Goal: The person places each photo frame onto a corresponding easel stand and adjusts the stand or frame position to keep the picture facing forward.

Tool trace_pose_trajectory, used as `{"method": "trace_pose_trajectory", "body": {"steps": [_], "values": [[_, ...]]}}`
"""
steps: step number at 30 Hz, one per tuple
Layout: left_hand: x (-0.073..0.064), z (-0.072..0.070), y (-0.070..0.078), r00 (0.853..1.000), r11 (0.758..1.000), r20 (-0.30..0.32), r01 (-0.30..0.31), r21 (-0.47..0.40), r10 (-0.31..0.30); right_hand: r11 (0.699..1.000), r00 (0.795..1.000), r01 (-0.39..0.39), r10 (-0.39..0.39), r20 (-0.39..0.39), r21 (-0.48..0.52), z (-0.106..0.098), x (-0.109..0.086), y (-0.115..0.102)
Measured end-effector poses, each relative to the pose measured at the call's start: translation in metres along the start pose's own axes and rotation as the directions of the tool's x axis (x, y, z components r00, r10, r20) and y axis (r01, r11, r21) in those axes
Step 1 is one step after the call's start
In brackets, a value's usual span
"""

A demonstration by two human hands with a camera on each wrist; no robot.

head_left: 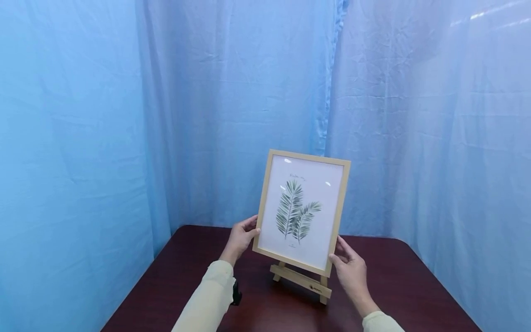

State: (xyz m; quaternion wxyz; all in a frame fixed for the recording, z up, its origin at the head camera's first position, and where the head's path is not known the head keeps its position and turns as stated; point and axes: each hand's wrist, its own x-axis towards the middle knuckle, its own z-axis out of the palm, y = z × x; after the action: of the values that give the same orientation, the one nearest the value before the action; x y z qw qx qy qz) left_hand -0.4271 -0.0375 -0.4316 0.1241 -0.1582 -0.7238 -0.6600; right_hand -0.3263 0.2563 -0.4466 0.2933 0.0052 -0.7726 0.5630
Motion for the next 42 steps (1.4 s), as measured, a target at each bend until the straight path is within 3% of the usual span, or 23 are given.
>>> {"method": "trace_pose_trajectory", "body": {"steps": [4, 13, 28, 36, 42], "values": [[-0.001, -0.008, 0.006, 0.999, 0.999, 0.001, -0.044, -0.014, 0.044, 0.999, 1.000, 0.023, -0.023, -0.001, 0.022, 0.002, -0.001, -0.006], [-0.006, -0.017, 0.013, 0.999, 0.999, 0.017, -0.047, -0.016, 0.047, 0.999, 0.999, 0.048, -0.048, 0.018, 0.020, 0.002, -0.006, -0.016], [-0.009, 0.004, 0.002, 0.998, 0.999, 0.056, -0.022, -0.034, 0.023, 1.000, 1.000, 0.006, -0.006, -0.004, -0.017, -0.009, -0.013, -0.003], [-0.006, 0.006, -0.004, 0.997, 0.998, 0.072, -0.019, -0.055, 0.023, 0.998, 0.999, -0.022, 0.021, -0.029, -0.061, -0.008, -0.014, -0.009], [-0.005, 0.007, -0.003, 0.996, 0.998, 0.081, 0.030, -0.053, -0.026, 0.994, 0.998, -0.037, 0.032, -0.046, -0.104, -0.007, -0.018, -0.014]]}}
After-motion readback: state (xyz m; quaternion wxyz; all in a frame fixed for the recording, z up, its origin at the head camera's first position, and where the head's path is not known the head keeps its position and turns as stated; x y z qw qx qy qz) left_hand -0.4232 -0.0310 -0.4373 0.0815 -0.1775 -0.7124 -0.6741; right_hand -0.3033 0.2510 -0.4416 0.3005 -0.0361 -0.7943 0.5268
